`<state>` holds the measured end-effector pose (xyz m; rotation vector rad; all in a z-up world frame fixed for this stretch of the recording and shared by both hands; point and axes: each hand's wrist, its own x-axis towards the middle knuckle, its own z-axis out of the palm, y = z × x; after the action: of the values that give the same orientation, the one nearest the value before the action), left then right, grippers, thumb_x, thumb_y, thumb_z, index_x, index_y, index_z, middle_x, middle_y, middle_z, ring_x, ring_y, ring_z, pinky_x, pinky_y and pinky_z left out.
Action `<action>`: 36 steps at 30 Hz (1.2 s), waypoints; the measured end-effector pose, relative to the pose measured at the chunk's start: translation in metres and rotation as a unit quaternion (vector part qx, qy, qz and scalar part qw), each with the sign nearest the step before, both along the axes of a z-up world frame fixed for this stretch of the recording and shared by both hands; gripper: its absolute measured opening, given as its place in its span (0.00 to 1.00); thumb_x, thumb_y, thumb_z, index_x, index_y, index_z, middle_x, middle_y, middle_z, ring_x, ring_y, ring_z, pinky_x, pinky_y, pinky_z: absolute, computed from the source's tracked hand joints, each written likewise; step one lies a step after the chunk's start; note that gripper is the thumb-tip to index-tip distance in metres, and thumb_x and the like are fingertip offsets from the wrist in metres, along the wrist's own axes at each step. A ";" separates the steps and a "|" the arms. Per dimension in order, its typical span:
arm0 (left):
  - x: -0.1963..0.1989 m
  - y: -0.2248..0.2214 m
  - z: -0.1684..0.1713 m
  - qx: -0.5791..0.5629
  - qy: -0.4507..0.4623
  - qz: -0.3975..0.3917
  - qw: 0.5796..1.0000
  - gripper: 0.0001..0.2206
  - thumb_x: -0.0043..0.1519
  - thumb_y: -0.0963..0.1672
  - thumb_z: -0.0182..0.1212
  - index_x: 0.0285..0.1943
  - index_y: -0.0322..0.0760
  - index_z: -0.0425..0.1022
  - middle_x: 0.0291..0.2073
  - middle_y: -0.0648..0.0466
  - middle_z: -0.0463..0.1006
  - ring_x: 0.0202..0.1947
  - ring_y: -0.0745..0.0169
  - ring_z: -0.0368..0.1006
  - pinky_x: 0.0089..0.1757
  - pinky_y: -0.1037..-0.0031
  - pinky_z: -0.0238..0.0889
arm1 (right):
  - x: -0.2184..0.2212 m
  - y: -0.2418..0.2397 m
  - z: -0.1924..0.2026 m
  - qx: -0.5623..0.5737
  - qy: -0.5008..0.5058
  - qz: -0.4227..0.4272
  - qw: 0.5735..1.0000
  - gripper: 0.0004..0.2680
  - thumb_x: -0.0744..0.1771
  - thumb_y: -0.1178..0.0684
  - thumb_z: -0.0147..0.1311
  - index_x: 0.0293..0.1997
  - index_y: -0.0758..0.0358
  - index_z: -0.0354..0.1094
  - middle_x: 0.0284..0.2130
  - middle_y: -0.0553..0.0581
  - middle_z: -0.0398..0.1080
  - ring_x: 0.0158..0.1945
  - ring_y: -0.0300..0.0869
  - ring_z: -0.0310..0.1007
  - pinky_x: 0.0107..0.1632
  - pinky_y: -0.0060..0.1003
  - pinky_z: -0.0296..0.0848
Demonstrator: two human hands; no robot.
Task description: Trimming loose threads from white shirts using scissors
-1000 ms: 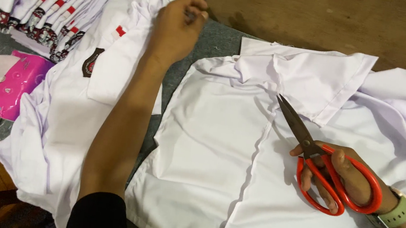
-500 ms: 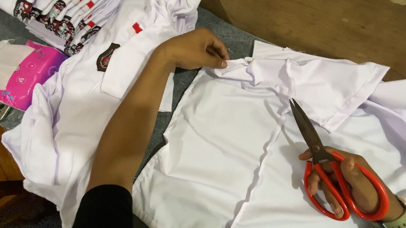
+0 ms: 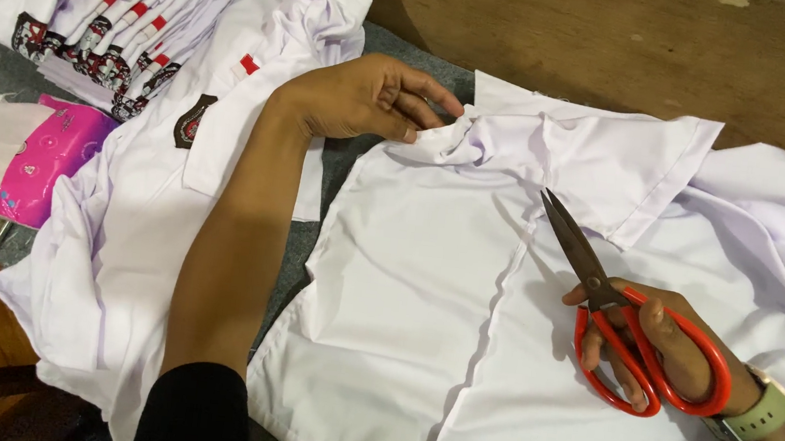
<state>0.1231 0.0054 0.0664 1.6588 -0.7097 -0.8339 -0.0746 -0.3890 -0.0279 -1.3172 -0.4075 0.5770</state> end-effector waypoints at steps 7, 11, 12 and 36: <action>-0.008 -0.005 0.011 0.025 -0.021 0.008 0.999 0.24 0.60 0.37 0.64 0.67 0.37 0.72 0.48 0.52 0.84 0.47 0.73 0.77 0.46 0.85 0.69 | 0.000 0.000 0.002 -0.022 -0.007 -0.003 1.000 0.30 0.71 0.29 0.40 0.59 0.79 0.64 0.26 0.66 0.82 0.07 0.38 0.68 0.18 0.30 0.77; -0.010 -0.008 0.014 0.018 -0.043 0.031 0.998 0.24 0.61 0.37 0.62 0.69 0.39 0.70 0.47 0.53 0.84 0.45 0.74 0.75 0.45 0.83 0.65 | -0.001 0.002 0.005 -0.022 -0.013 -0.007 1.000 0.30 0.71 0.29 0.40 0.58 0.78 0.65 0.26 0.67 0.82 0.07 0.38 0.68 0.15 0.30 0.75; -0.008 -0.007 0.010 -0.003 -0.049 0.042 0.998 0.25 0.61 0.38 0.63 0.70 0.40 0.69 0.47 0.53 0.84 0.45 0.74 0.75 0.47 0.82 0.65 | -0.002 0.003 0.005 -0.009 -0.013 -0.009 1.000 0.29 0.72 0.30 0.40 0.58 0.79 0.64 0.26 0.67 0.82 0.07 0.37 0.67 0.15 0.29 0.75; -0.082 0.035 -0.038 0.267 -0.299 0.259 0.879 0.08 0.60 0.40 0.54 0.44 0.41 0.78 0.41 0.55 0.83 0.44 0.57 0.78 0.45 0.66 0.67 | 0.029 0.132 0.118 -0.696 -0.269 0.024 0.665 0.15 0.66 0.35 0.47 0.58 0.34 0.65 0.40 0.45 0.79 0.42 0.54 0.80 0.39 0.53 0.77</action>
<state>0.0413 0.0408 0.0281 2.5100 -0.4028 -0.1015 -0.0459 -0.2573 0.0900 -3.0346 -0.4738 0.4976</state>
